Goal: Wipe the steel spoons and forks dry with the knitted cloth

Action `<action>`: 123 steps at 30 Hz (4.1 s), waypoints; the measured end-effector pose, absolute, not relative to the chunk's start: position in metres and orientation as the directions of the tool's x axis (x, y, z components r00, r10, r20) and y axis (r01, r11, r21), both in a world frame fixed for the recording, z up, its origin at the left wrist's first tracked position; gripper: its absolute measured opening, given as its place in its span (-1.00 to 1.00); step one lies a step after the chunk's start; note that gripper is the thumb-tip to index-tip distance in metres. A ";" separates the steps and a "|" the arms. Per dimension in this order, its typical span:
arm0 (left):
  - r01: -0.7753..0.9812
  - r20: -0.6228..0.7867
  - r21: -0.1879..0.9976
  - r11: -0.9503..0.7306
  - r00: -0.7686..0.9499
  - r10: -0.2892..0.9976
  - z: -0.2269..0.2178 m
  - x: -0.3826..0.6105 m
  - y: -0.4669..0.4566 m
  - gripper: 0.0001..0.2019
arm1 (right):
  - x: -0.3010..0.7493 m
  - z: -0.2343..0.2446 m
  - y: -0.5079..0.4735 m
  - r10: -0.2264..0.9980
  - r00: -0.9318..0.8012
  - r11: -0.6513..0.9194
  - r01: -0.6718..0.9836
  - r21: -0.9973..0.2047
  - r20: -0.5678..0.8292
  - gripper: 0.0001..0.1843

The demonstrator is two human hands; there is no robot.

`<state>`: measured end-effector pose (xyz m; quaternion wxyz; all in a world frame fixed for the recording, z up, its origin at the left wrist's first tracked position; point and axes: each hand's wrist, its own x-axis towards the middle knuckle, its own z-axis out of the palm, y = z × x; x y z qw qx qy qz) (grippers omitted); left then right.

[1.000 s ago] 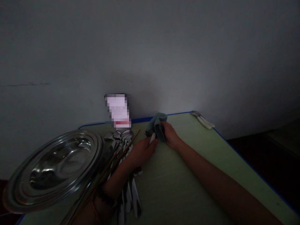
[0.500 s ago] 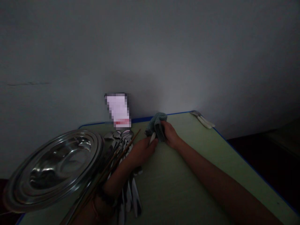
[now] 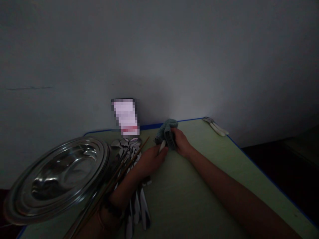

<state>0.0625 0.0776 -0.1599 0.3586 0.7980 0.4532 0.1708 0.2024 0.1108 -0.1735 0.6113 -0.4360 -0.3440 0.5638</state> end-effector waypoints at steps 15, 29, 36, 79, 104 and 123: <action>0.617 -0.056 0.713 -0.335 0.525 0.849 -0.161 0.062 0.078 -0.63 | 0.203 -0.178 0.112 0.992 0.106 -0.027 -0.392 -0.920 -0.074 -0.79; 0.597 -0.054 0.731 -0.332 0.535 0.843 -0.159 0.062 0.078 -0.65 | 0.204 -0.179 0.112 0.988 0.133 -0.023 -0.373 -0.928 -0.077 -0.82; 0.593 -0.054 0.744 -0.309 0.514 0.856 -0.161 0.062 0.078 -0.64 | 0.206 -0.191 0.114 0.998 0.044 0.055 -0.335 -0.941 0.043 -0.74; 0.610 -0.024 0.704 -0.364 0.533 0.846 -0.163 0.062 0.079 -0.68 | 0.215 -0.181 0.111 0.995 -0.089 -0.078 -0.428 -0.900 -0.044 -0.82; 0.669 -0.076 0.640 -0.378 0.545 0.835 -0.158 0.064 0.078 -0.65 | 0.216 -0.182 0.113 0.993 -0.109 -0.086 -0.423 -0.902 -0.044 -0.80; 0.676 -0.068 0.631 -0.381 0.537 0.841 -0.158 0.064 0.077 -0.64 | 0.216 -0.183 0.113 0.992 -0.112 -0.093 -0.425 -0.900 -0.050 -0.80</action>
